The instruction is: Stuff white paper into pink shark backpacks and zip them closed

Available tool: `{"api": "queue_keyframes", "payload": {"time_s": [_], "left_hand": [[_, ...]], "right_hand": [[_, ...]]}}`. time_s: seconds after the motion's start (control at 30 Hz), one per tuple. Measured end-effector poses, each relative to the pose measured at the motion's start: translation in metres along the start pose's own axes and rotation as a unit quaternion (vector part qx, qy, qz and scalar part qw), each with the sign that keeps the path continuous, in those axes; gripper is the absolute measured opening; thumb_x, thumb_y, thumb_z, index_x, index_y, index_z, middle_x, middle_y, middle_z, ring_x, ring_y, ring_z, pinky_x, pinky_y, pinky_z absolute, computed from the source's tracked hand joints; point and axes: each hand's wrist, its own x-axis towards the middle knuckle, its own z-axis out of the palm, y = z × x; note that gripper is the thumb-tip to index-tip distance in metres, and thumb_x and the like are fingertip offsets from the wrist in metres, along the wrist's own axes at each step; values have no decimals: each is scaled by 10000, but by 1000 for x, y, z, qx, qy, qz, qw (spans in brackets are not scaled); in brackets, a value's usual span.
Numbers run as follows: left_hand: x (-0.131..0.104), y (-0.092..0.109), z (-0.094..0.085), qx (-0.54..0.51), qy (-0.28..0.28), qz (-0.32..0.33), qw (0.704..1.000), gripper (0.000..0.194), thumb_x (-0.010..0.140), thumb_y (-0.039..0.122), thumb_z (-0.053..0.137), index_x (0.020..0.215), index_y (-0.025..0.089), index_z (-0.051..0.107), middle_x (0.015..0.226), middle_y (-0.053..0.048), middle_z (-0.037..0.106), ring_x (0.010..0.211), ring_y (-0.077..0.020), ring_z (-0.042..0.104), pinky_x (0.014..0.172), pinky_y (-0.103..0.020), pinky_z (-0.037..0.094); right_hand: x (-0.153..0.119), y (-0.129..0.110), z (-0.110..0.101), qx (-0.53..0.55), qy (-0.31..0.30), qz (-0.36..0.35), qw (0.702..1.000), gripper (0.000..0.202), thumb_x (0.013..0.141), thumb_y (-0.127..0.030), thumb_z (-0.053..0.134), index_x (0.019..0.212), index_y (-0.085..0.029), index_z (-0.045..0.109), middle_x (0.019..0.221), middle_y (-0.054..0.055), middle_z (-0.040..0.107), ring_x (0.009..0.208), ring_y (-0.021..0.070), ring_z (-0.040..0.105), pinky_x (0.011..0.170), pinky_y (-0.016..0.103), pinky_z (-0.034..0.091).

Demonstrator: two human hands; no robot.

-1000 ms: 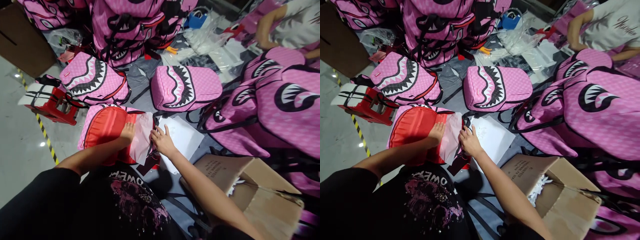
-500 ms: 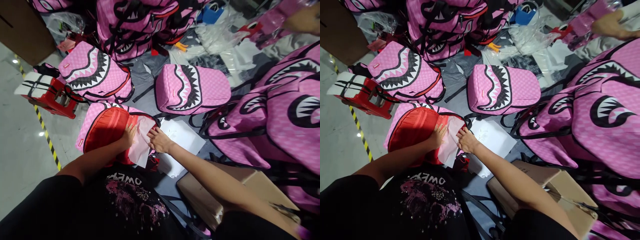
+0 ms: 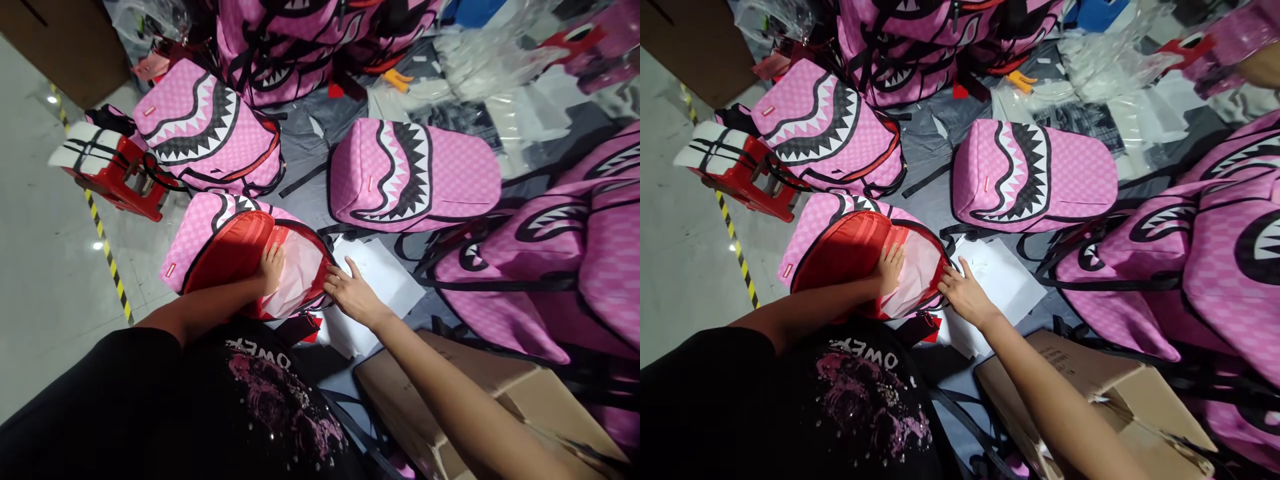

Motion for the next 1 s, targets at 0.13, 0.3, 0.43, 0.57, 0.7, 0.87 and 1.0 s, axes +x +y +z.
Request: {"api": "queue_keyframes", "payload": {"time_s": [0.13,0.3,0.43,0.57,0.7,0.87,1.0], "left_hand": [[-5,11,-3,-20,5,77,997,494,948,155,409,1429,79,495,1536,-181,445,1487,-271,322,1238,-525,208],[-9,19,4,5,-23,167,986,927,712,439,772,1528,206,399,1643,-195,209,1516,-424,159,1186,-665,115],[-6,21,11,51,-74,123,988,979,673,482,802,1529,231,399,1650,-194,177,1525,-420,109,1179,-671,68],[-6,28,12,41,-25,157,986,909,727,498,746,1515,176,425,1633,-238,199,1517,-438,126,1162,-696,72],[-5,40,21,73,-47,160,983,767,722,460,729,1424,207,549,1625,-167,286,1514,-400,190,1188,-681,43],[1,41,13,89,-63,183,977,635,754,423,698,1342,197,619,1559,-143,425,1470,-368,316,1214,-640,102],[21,38,-13,67,33,169,983,517,931,389,515,1357,105,587,1562,-191,402,1471,-336,318,1220,-597,125]], "right_hand": [[4,-4,8,8,37,-2,999,227,939,-96,493,992,-165,703,1063,98,711,1284,296,495,1186,616,91],[6,-4,6,7,41,-10,999,217,943,-96,498,929,-170,701,1027,93,716,1270,285,506,1193,599,102],[5,-5,8,0,37,-1,999,228,939,-81,492,922,-168,702,1049,98,718,1284,282,499,1196,598,93],[5,-6,11,3,47,8,999,227,939,-81,496,946,-164,706,1080,97,717,1279,282,509,1196,599,112],[5,-8,11,7,51,14,999,223,938,-81,500,938,-161,708,1064,95,719,1279,287,515,1196,598,118],[2,-8,12,17,56,19,998,228,936,-76,492,926,-160,703,1082,98,718,1285,279,513,1200,588,114],[2,-7,16,23,78,26,996,217,927,-77,505,905,-168,701,1058,90,723,1266,275,525,1203,585,104]]}}
